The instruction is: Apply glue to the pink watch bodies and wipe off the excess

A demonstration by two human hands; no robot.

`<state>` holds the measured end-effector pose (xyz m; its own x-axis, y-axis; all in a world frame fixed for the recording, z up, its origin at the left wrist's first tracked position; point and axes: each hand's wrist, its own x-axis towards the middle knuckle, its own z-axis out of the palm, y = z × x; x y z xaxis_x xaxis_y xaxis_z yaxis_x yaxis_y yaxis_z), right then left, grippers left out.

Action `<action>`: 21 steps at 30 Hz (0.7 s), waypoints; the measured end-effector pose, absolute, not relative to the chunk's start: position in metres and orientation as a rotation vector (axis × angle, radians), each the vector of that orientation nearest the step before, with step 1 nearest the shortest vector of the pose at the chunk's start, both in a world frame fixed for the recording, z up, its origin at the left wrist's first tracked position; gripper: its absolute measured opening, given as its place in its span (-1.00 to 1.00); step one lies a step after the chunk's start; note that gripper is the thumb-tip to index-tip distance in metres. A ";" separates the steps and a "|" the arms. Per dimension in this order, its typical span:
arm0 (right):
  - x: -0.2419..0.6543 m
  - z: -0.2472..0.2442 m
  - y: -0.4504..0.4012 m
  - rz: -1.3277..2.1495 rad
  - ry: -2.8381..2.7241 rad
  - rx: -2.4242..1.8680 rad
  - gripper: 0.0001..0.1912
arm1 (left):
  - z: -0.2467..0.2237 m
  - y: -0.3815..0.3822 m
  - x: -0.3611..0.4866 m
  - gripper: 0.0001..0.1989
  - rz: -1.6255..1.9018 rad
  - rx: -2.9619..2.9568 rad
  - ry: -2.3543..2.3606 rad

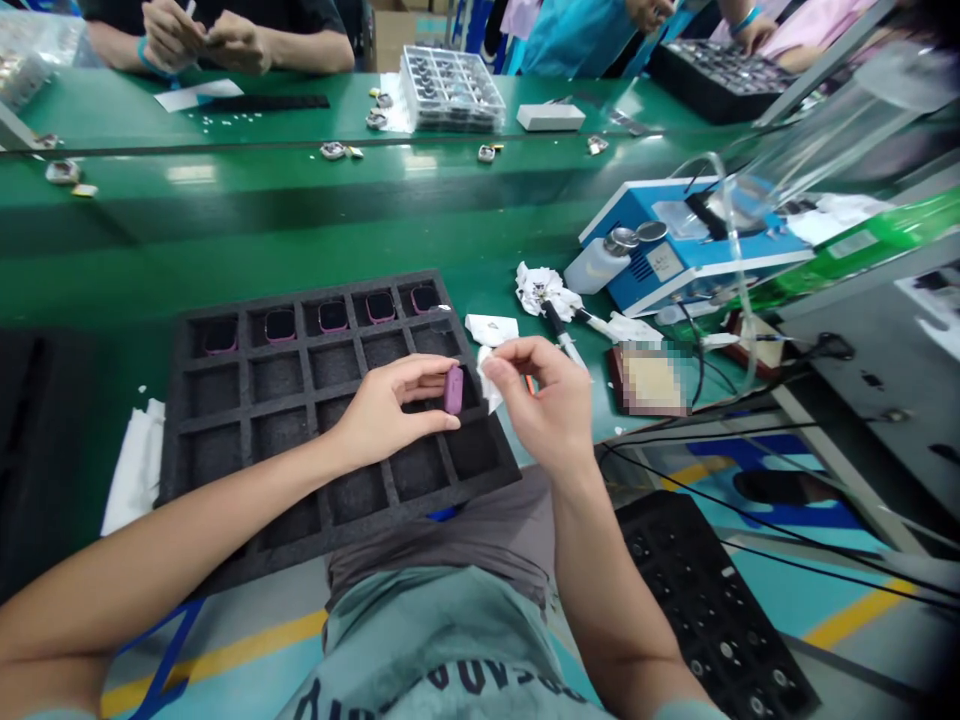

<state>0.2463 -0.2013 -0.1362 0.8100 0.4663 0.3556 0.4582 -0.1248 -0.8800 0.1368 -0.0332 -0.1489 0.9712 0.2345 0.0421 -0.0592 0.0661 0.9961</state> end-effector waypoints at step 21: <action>0.230 -0.150 -0.216 -0.181 -1.060 -1.911 -0.88 | -0.141 -0.031 0.140 -0.35 0.239 1.328 0.345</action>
<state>0.2305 -0.2160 -0.1503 0.6193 0.5995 0.5069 0.7340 -0.2128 -0.6450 0.1405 -0.0314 -0.1412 0.9252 0.3636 -0.1091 0.0253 0.2278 0.9734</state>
